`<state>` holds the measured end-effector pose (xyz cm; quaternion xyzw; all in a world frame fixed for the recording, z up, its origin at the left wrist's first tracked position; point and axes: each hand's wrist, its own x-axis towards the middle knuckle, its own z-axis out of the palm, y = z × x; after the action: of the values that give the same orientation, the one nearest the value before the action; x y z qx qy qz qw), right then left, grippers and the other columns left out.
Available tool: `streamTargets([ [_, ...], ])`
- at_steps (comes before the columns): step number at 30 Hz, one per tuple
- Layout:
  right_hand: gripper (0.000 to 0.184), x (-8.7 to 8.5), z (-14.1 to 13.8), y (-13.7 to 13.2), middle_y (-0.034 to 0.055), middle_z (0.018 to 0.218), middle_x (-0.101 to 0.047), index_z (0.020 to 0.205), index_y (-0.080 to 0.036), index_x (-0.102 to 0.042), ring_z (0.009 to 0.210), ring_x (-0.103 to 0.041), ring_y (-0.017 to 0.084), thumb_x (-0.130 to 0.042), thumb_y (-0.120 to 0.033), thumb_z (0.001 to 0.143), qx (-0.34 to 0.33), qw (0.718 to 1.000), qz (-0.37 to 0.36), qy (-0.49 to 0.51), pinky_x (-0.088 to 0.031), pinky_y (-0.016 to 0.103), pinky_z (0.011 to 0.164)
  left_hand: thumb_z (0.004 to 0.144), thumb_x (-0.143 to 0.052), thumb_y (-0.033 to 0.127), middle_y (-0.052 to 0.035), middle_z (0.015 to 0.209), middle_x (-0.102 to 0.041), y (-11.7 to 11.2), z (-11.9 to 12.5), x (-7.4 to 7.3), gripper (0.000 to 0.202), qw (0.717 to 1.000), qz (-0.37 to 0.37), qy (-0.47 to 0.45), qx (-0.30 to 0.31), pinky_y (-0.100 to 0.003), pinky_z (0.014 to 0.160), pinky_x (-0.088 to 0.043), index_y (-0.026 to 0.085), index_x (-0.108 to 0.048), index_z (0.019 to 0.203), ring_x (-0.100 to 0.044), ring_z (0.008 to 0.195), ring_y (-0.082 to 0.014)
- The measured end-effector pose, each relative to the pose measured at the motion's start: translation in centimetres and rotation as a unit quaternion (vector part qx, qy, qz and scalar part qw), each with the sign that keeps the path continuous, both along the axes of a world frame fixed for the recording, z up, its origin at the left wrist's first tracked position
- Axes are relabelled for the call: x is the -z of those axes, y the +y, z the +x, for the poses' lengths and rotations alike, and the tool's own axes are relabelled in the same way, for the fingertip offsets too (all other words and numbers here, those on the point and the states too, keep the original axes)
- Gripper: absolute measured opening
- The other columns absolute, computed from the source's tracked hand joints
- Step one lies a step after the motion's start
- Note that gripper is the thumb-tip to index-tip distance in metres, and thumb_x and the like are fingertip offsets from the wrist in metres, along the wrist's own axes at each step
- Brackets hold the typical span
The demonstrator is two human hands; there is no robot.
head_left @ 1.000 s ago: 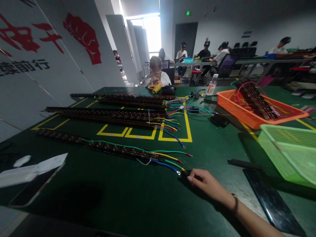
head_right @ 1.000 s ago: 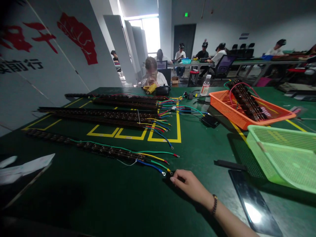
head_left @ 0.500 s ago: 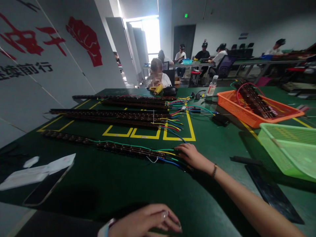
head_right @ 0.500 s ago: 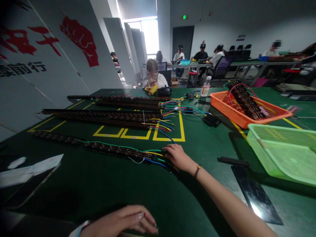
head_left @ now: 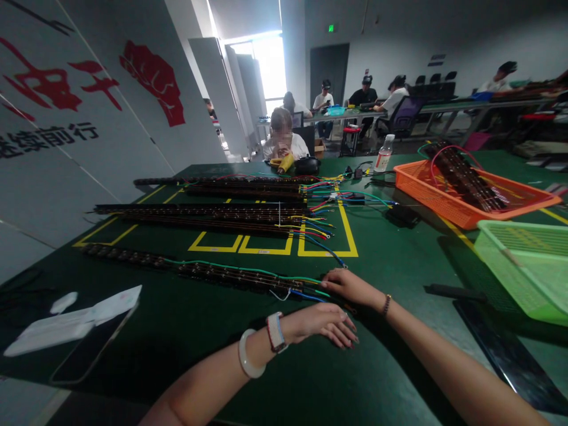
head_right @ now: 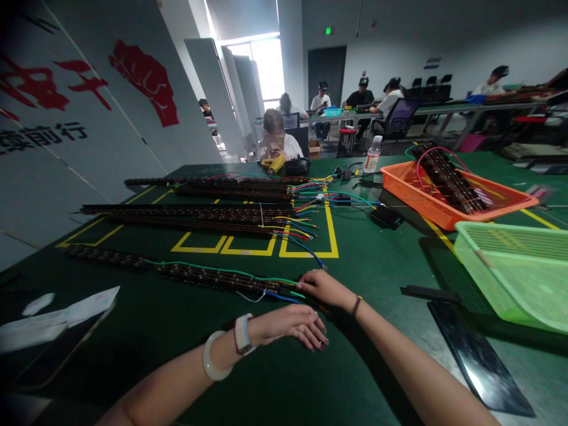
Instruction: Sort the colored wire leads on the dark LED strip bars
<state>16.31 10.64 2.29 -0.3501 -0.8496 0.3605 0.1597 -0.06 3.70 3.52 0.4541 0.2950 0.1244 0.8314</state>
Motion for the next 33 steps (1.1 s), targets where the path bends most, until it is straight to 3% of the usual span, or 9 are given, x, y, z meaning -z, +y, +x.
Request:
streamTargets([
  [6, 0.023, 0.2, -1.1, -1.2, 0.0027, 0.073, -0.061, 0.081, -0.014, -0.064, 0.070, -0.051, 0.014, -0.064, -0.037, 0.077, 0.009, 0.995, 0.080, -0.063, -0.038, 0.026, 0.069, 0.086, -0.043, 0.044, -0.0133, 0.073, -0.068, 0.1, 0.1, 0.7, 0.038, 0.999, -0.013, 0.045, 0.011, -0.036, 0.069, -0.047, 0.013, -0.064, 0.078, -0.065, 0.066, -0.0200],
  [10, 0.024, 0.4, -1.7, -1.4, 0.0004, 0.063, -0.056, 0.065, -0.015, -0.059, 0.063, -0.049, 0.012, -0.060, -0.033, 0.081, -0.021, 0.992, 0.099, -0.071, -0.037, 0.025, 0.068, 0.084, -0.046, 0.043, -0.0128, 0.075, -0.068, -0.3, -0.1, 1.1, 0.037, 0.999, -0.005, 0.037, 0.013, -0.034, 0.067, -0.046, 0.013, -0.064, 0.075, -0.064, 0.065, -0.0192],
  [16, 0.024, -0.5, -1.9, -1.8, 0.0019, 0.069, -0.057, 0.068, -0.016, -0.057, 0.067, -0.051, 0.013, -0.056, -0.033, 0.085, -0.011, 0.989, 0.128, -0.069, -0.037, 0.022, 0.063, 0.087, -0.035, 0.051, -0.0156, 0.091, -0.067, -0.4, -0.6, 1.0, 0.050, 0.986, -0.158, -0.038, 0.027, -0.039, 0.086, -0.042, 0.011, -0.064, 0.093, -0.065, 0.084, -0.0218],
  [18, 0.023, -0.6, -2.0, -2.0, 0.0022, 0.067, -0.058, 0.070, -0.016, -0.058, 0.063, -0.051, 0.013, -0.053, -0.032, 0.087, 0.008, 0.980, 0.169, -0.107, -0.035, 0.024, 0.062, 0.087, -0.038, 0.050, -0.0177, 0.103, -0.064, -0.5, -0.5, 1.1, 0.048, 0.982, -0.177, -0.062, -0.019, -0.040, 0.093, -0.039, 0.009, -0.063, 0.096, -0.063, 0.094, -0.0228],
  [20, 0.023, -0.5, -2.2, -2.1, 0.0027, 0.065, -0.059, 0.070, -0.016, -0.058, 0.061, -0.051, 0.013, -0.051, -0.029, 0.088, 0.021, 0.965, 0.214, -0.149, -0.034, 0.026, 0.063, 0.087, -0.042, 0.045, -0.0180, 0.112, -0.060, -0.5, -0.2, 1.4, 0.043, 0.972, -0.180, -0.099, -0.113, -0.043, 0.094, -0.038, 0.009, -0.061, 0.099, -0.059, 0.100, -0.0244],
  [22, 0.018, -0.5, -2.3, -2.2, 0.0034, 0.067, -0.061, 0.074, -0.016, -0.060, 0.063, -0.053, 0.014, -0.052, -0.024, 0.087, 0.017, 0.951, 0.255, -0.177, -0.034, 0.028, 0.065, 0.086, -0.045, 0.037, -0.0154, 0.112, -0.059, -0.6, 0.1, 1.6, 0.033, 0.946, -0.179, -0.142, -0.228, -0.046, 0.093, -0.039, 0.012, -0.058, 0.102, -0.057, 0.103, -0.0244],
  [24, 0.011, -0.6, -2.5, -2.4, 0.0041, 0.071, -0.063, 0.082, -0.016, -0.063, 0.065, -0.054, 0.015, -0.053, -0.020, 0.086, 0.003, 0.937, 0.292, -0.194, -0.034, 0.029, 0.066, 0.085, -0.045, 0.031, -0.0132, 0.106, -0.061, -0.6, 0.3, 1.8, 0.026, 0.920, -0.188, -0.171, -0.297, -0.044, 0.094, -0.038, 0.013, -0.058, 0.099, -0.056, 0.103, -0.0228],
  [29, 0.024, -0.7, -2.9, -3.4, 0.0069, 0.076, -0.063, 0.110, -0.011, -0.058, 0.068, -0.054, 0.019, -0.048, -0.012, 0.087, -0.016, 0.891, 0.379, -0.249, -0.037, 0.032, 0.065, 0.081, -0.043, 0.019, -0.0078, 0.084, -0.063, -0.5, 0.6, 2.2, 0.016, 0.876, -0.223, -0.206, -0.376, -0.032, 0.087, -0.042, 0.013, -0.058, 0.081, -0.058, 0.085, -0.0160],
  [33, 0.032, -0.3, -3.3, -4.4, 0.0102, 0.083, -0.063, 0.117, -0.008, -0.054, 0.074, -0.055, 0.021, -0.046, -0.008, 0.087, 0.007, 0.880, 0.394, -0.264, -0.042, 0.034, 0.068, 0.085, -0.042, 0.020, -0.0046, 0.079, -0.062, -0.3, 0.6, 2.3, 0.019, 0.848, -0.220, -0.218, -0.430, -0.028, 0.080, -0.044, 0.014, -0.059, 0.081, -0.058, 0.076, -0.0130],
])
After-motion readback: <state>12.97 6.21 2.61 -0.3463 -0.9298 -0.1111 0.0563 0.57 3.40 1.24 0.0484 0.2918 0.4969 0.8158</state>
